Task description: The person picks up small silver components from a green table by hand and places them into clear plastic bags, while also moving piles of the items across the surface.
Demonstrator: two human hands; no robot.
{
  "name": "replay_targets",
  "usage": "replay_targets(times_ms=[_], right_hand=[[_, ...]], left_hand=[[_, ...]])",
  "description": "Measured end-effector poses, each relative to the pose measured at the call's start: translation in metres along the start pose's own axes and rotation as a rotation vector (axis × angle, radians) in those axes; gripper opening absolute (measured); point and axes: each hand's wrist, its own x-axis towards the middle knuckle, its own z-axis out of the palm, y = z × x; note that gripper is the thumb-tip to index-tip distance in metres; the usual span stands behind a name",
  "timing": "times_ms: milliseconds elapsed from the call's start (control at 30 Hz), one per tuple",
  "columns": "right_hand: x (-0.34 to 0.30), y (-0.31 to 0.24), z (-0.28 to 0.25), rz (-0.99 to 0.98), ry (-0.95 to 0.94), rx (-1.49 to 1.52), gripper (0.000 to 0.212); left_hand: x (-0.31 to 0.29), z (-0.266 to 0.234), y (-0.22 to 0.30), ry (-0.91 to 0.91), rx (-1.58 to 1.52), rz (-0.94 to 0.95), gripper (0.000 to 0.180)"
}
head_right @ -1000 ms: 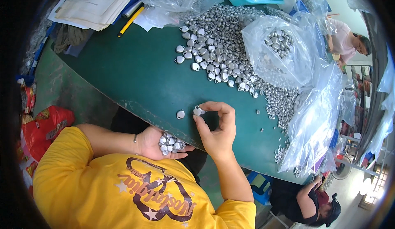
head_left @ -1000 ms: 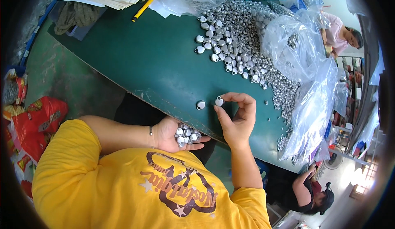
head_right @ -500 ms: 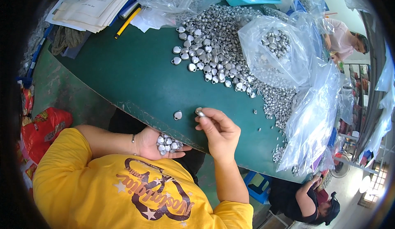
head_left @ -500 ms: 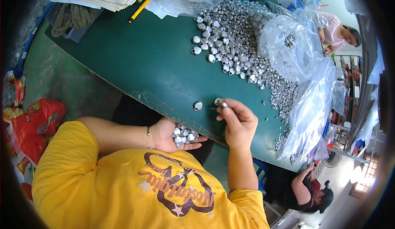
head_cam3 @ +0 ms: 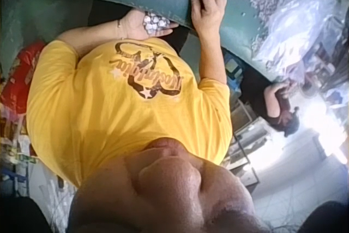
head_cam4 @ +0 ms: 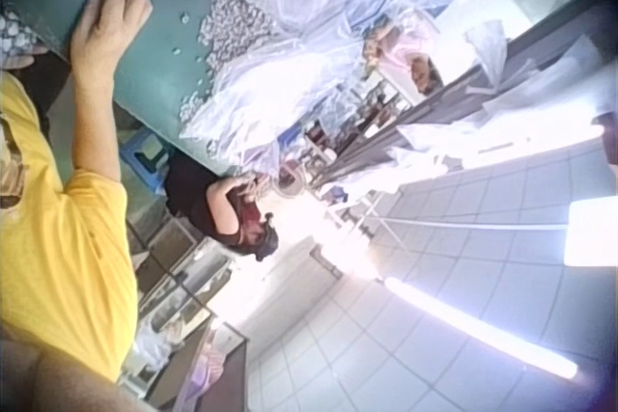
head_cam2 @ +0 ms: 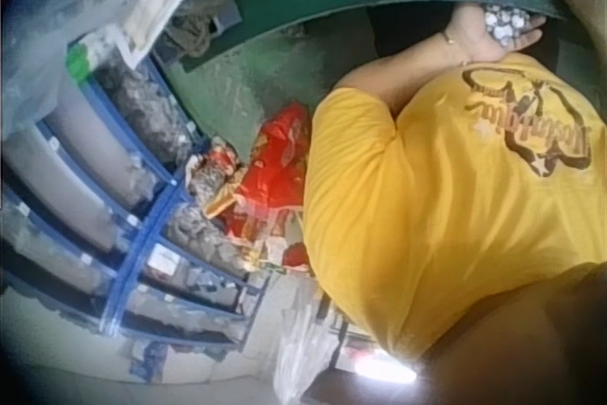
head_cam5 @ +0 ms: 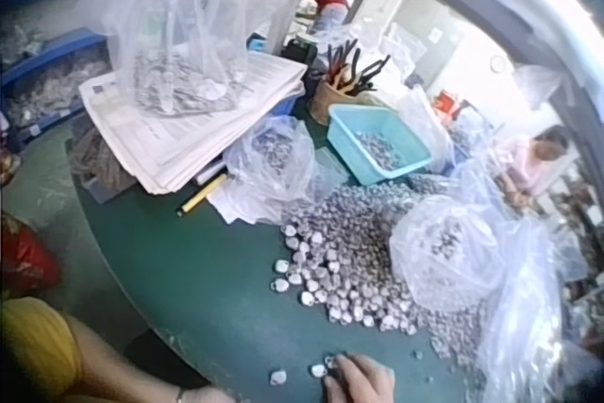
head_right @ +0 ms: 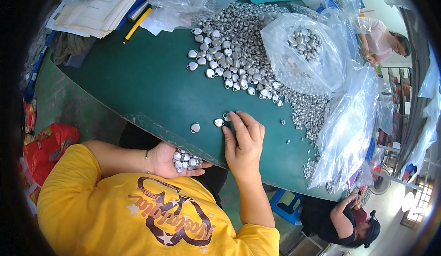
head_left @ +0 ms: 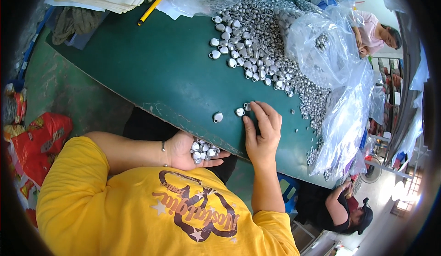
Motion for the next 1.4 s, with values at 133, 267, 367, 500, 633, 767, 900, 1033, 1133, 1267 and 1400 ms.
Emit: replay_targets(times_ms=[133,267,367,500,633,767,900,1033,1133,1267,1400], right_hand=[[0.001,-0.003,0.001,0.089,0.093,0.050,0.034],[0.010,0.003,0.006,0.002,0.018,0.062,0.021],[0.013,0.004,0.004,0.121,0.054,-0.002,0.015],[0.016,0.001,-0.007,0.297,0.080,0.062,0.019],[0.010,-0.017,-0.001,-0.140,-0.040,0.041,0.033],[-0.006,-0.043,0.010,-0.335,-0.274,0.131,0.041],[-0.017,-0.040,0.005,-0.426,-0.311,0.441,0.031],[-0.005,-0.007,-0.007,-0.305,-0.036,0.126,0.031],[0.016,0.011,-0.003,0.068,0.073,-0.057,0.031],[0.010,0.014,-0.002,0.180,0.142,0.228,0.022],[0.007,0.014,-0.004,0.094,0.267,0.402,0.020]], left_hand=[[-0.002,0.003,0.000,0.004,-0.004,-0.005,0.044],[-0.001,0.001,0.001,0.005,-0.018,-0.010,0.045],[-0.001,0.002,0.000,-0.005,-0.023,-0.010,0.045],[-0.001,0.001,0.001,-0.004,-0.016,-0.017,0.046],[0.000,0.002,0.000,0.036,0.041,0.013,0.046],[-0.005,0.003,-0.002,-0.005,-0.015,0.021,0.041],[-0.003,-0.009,0.000,-0.048,-0.117,-0.063,0.038],[-0.002,0.000,0.000,0.027,0.007,-0.048,0.041],[-0.006,0.004,0.003,0.101,-0.057,-0.115,0.041],[-0.021,0.005,0.009,0.179,0.056,-0.097,0.039],[-0.049,0.003,0.020,0.268,0.100,-0.045,0.031]])
